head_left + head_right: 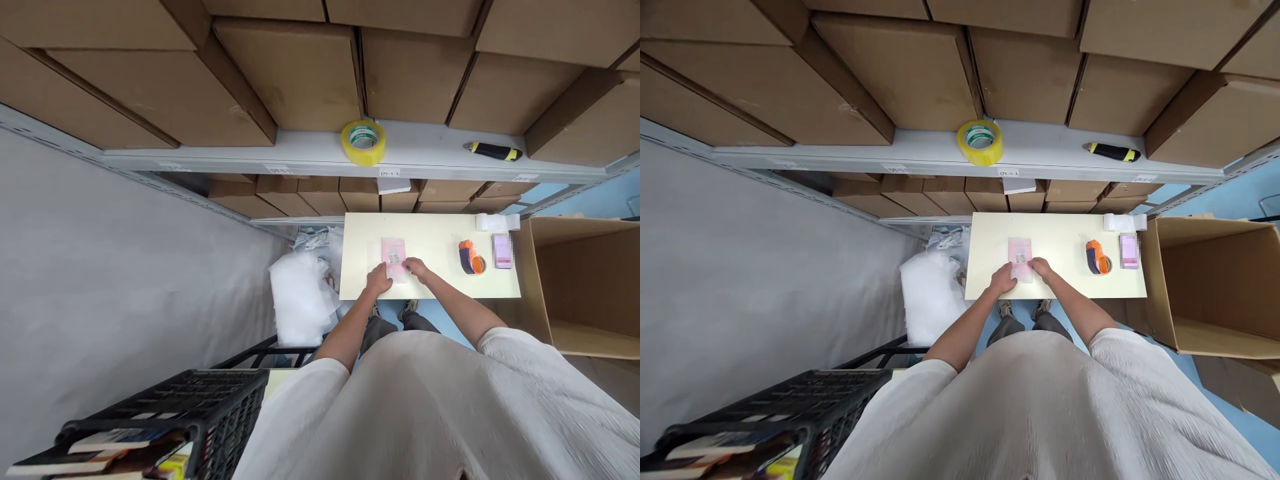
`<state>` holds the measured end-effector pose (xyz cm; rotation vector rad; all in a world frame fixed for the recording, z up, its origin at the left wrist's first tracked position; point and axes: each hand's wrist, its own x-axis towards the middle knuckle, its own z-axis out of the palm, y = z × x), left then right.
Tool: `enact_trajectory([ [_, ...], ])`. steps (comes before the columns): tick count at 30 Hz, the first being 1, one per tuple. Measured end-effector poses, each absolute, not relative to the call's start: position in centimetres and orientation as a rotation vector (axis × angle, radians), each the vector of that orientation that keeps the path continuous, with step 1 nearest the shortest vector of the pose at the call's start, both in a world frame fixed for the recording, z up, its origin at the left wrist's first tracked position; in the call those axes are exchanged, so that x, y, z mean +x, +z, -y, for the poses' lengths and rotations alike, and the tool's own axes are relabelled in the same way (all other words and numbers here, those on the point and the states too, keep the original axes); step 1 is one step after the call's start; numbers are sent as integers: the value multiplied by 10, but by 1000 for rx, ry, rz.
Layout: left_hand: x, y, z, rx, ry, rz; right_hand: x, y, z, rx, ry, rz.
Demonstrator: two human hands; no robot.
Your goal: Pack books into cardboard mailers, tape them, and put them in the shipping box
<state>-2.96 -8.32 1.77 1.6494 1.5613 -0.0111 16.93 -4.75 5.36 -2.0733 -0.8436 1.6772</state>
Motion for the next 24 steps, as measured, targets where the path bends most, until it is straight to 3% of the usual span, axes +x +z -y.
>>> enact_trajectory([
  [8, -35, 19, 87, 1581, 151, -1576, 138, 73, 51, -2004, 1593, 803],
  [16, -76, 40, 75, 1248, 657, -1656, 99, 86, 50, -1875, 1681, 928],
  [24, -103, 33, 74, 1218, 557, -1708, 89, 64, 56, -2074, 1604, 931],
])
